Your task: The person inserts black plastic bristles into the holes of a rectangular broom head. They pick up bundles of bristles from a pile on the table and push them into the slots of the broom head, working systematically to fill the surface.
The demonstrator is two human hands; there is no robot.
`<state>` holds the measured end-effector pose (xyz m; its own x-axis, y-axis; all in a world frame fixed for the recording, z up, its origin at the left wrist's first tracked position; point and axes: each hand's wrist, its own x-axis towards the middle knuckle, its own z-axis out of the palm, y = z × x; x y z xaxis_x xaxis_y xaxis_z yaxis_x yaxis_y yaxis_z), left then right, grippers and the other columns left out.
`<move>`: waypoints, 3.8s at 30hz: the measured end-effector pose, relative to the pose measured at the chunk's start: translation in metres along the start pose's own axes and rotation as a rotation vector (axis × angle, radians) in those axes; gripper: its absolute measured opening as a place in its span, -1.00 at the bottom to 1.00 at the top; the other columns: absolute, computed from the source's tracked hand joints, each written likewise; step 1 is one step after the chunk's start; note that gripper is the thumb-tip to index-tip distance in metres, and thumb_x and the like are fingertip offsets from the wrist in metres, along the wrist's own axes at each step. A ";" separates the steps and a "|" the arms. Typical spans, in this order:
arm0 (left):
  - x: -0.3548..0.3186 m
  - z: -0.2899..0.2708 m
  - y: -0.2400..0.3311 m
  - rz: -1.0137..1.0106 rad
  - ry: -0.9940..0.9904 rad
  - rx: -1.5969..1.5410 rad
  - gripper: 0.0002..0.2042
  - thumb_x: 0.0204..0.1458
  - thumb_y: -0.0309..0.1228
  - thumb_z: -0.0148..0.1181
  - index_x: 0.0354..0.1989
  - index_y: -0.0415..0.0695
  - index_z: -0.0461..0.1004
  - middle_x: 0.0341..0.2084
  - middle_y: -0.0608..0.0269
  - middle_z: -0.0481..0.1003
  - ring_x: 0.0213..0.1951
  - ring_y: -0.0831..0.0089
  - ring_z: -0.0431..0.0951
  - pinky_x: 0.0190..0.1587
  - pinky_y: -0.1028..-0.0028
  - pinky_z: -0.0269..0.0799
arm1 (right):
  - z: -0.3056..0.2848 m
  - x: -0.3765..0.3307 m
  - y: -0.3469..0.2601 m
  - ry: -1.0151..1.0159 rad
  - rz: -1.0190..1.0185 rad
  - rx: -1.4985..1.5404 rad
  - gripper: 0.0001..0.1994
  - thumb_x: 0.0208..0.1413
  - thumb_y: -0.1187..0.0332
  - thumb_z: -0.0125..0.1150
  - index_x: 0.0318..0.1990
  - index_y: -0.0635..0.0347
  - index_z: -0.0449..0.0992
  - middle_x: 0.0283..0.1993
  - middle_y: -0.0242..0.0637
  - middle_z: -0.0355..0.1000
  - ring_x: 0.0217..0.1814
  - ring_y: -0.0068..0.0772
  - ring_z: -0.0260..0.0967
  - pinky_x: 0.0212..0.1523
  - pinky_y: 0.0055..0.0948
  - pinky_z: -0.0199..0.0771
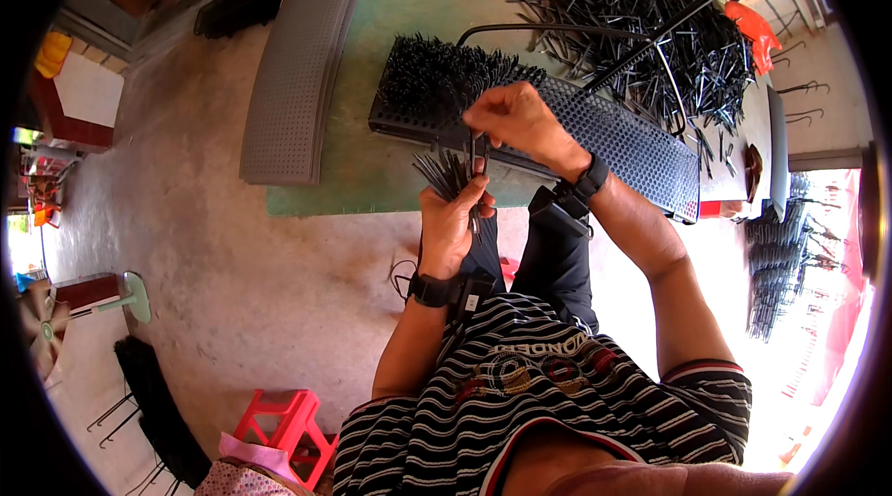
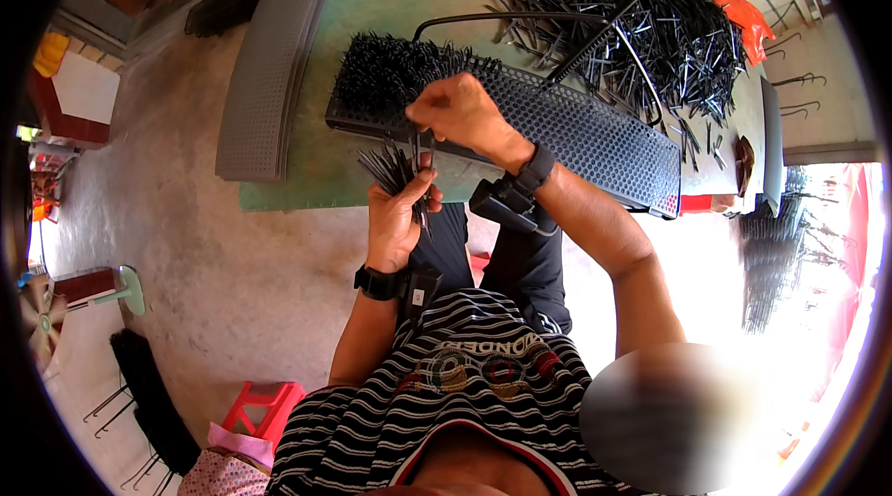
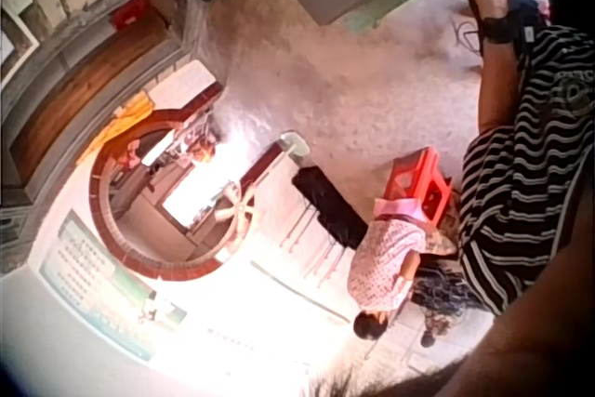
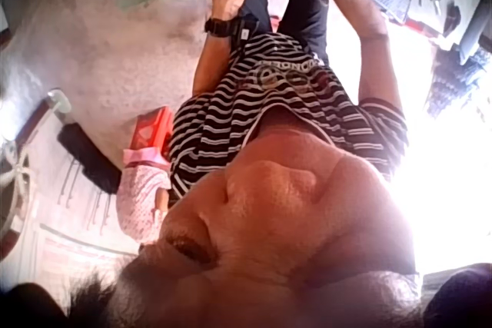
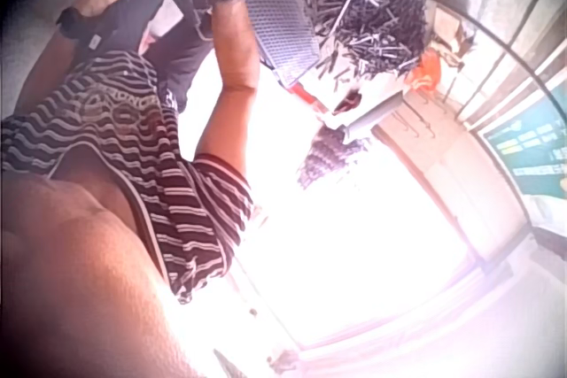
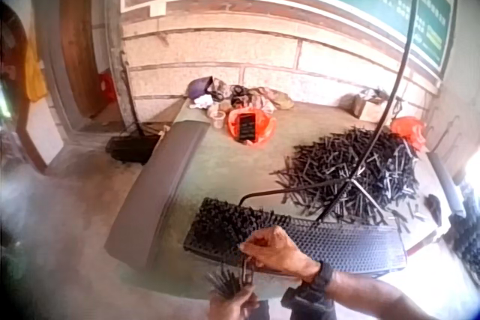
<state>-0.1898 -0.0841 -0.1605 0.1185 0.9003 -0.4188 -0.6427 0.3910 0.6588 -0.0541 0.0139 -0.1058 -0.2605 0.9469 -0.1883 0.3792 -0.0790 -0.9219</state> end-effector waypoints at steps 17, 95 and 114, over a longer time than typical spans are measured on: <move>0.000 -0.008 0.000 0.021 0.118 -0.072 -0.87 -0.01 -0.58 0.18 -0.26 -0.26 0.49 -0.36 0.23 0.52 -0.57 0.51 0.46 -0.56 0.48 0.43 | 0.026 0.006 0.003 0.382 -0.532 -0.203 -0.83 0.06 0.51 0.13 -0.19 0.25 0.34 -0.44 -0.12 0.47 -0.46 -0.26 0.50 -0.52 -0.43 0.44; 0.012 0.038 -0.011 -0.122 -0.259 0.278 -0.74 0.08 -0.41 0.14 -0.09 -0.27 0.44 -0.47 0.24 0.49 -0.56 0.54 0.44 -0.52 0.55 0.35 | -0.065 -0.042 0.026 0.106 0.026 0.128 -0.85 -0.01 0.36 0.25 -0.41 0.30 0.57 -0.62 -0.41 0.43 -0.60 -0.70 0.28 -0.57 -0.63 0.27; 0.018 0.033 -0.015 -0.092 -0.067 -0.077 -0.84 0.02 -0.55 0.17 -0.22 -0.28 0.46 -0.34 0.10 0.54 -0.45 0.34 0.55 -0.40 0.35 0.52 | -0.038 -0.093 0.026 0.092 -0.990 -0.683 -0.71 -0.21 0.30 0.36 -0.32 0.27 0.50 -0.30 -0.26 0.44 -0.25 -0.25 0.44 -0.31 -0.34 0.51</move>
<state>-0.1534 -0.0676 -0.1572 0.2282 0.8734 -0.4303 -0.6829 0.4586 0.5687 0.0136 -0.0642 -0.0998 -0.6502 0.5248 0.5493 0.4494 0.8487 -0.2788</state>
